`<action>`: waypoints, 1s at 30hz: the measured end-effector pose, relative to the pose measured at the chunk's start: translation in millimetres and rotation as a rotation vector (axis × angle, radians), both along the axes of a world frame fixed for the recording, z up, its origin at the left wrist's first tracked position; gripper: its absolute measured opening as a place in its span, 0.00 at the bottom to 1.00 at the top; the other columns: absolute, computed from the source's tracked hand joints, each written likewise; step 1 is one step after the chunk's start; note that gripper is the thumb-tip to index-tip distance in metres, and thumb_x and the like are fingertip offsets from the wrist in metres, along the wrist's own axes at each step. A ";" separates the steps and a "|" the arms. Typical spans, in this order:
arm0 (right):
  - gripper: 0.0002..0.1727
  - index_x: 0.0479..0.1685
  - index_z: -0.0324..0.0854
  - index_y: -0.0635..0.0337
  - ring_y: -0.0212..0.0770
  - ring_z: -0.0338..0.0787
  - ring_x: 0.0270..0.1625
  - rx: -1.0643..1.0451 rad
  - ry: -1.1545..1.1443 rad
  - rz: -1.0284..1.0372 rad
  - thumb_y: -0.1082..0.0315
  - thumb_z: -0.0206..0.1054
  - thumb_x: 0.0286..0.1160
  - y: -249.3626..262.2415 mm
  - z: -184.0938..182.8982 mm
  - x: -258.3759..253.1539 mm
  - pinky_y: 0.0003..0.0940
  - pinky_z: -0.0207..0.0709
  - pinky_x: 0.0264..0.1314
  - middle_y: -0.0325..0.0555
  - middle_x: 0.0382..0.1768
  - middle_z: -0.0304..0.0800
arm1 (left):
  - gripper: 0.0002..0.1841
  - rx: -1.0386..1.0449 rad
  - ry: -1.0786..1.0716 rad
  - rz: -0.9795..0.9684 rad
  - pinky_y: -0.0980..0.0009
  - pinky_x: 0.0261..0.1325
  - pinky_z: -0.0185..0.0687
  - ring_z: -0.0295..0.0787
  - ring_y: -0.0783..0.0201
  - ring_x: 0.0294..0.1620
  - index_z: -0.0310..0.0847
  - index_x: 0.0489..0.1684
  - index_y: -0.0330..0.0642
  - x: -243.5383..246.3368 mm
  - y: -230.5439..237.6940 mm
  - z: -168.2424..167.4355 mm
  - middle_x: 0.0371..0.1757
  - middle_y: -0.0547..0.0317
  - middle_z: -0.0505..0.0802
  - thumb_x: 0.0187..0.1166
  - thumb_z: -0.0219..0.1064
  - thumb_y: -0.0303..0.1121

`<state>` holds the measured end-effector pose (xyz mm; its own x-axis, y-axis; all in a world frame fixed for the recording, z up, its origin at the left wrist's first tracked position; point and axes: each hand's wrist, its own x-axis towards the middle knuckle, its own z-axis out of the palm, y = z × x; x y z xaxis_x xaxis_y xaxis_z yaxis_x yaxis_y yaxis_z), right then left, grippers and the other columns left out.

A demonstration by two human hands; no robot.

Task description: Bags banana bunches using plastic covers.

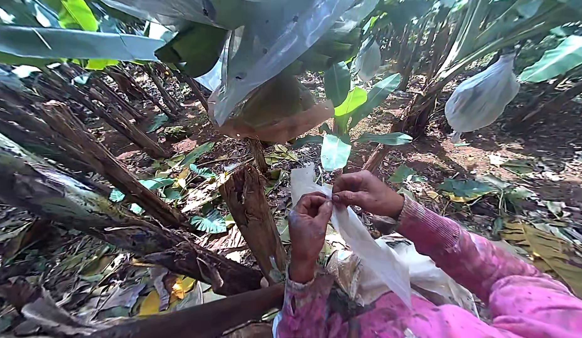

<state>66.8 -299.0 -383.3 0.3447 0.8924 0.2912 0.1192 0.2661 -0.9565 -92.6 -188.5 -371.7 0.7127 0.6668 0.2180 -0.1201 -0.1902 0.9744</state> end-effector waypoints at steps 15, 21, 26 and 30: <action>0.18 0.57 0.78 0.52 0.32 0.85 0.19 0.136 -0.124 -0.533 0.76 0.66 0.69 -61.3 21.6 53.9 0.31 0.85 0.20 0.37 0.28 0.86 | 0.11 0.691 0.492 0.535 0.56 0.53 0.87 0.90 0.55 0.49 0.88 0.44 0.37 -40.1 54.1 -14.8 0.50 0.47 0.90 0.67 0.76 0.32; 0.12 0.42 0.88 0.62 0.32 0.86 0.21 0.165 -0.348 -0.356 0.74 0.57 0.78 -43.5 26.8 24.6 0.30 0.86 0.21 0.42 0.34 0.90 | 0.37 0.352 0.019 -0.383 0.60 0.70 0.86 0.91 0.62 0.63 0.86 0.64 0.32 -48.2 -24.3 17.1 0.60 0.51 0.94 0.80 0.63 0.63; 0.15 0.47 0.89 0.62 0.36 0.91 0.23 -0.047 -0.295 -0.517 0.71 0.54 0.80 -73.8 40.7 22.0 0.36 0.92 0.29 0.43 0.32 0.94 | 0.28 0.125 0.128 -0.425 0.64 0.46 0.94 0.94 0.65 0.38 0.71 0.74 0.35 -68.0 -50.2 18.2 0.39 0.57 0.94 0.74 0.76 0.30; 0.16 0.51 0.90 0.61 0.37 0.93 0.35 -0.039 -0.527 -0.455 0.66 0.61 0.72 -101.6 56.4 32.6 0.38 0.91 0.41 0.45 0.40 0.93 | 0.23 0.232 0.097 -0.367 0.65 0.52 0.92 0.94 0.66 0.43 0.79 0.73 0.36 -83.0 -31.7 34.1 0.45 0.58 0.95 0.78 0.71 0.29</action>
<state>99.4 -400.6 -326.9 0.5082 0.7060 0.4933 0.6614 0.0469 -0.7486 -175.7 -220.2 -337.6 0.9175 0.3073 0.2523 -0.1304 -0.3670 0.9210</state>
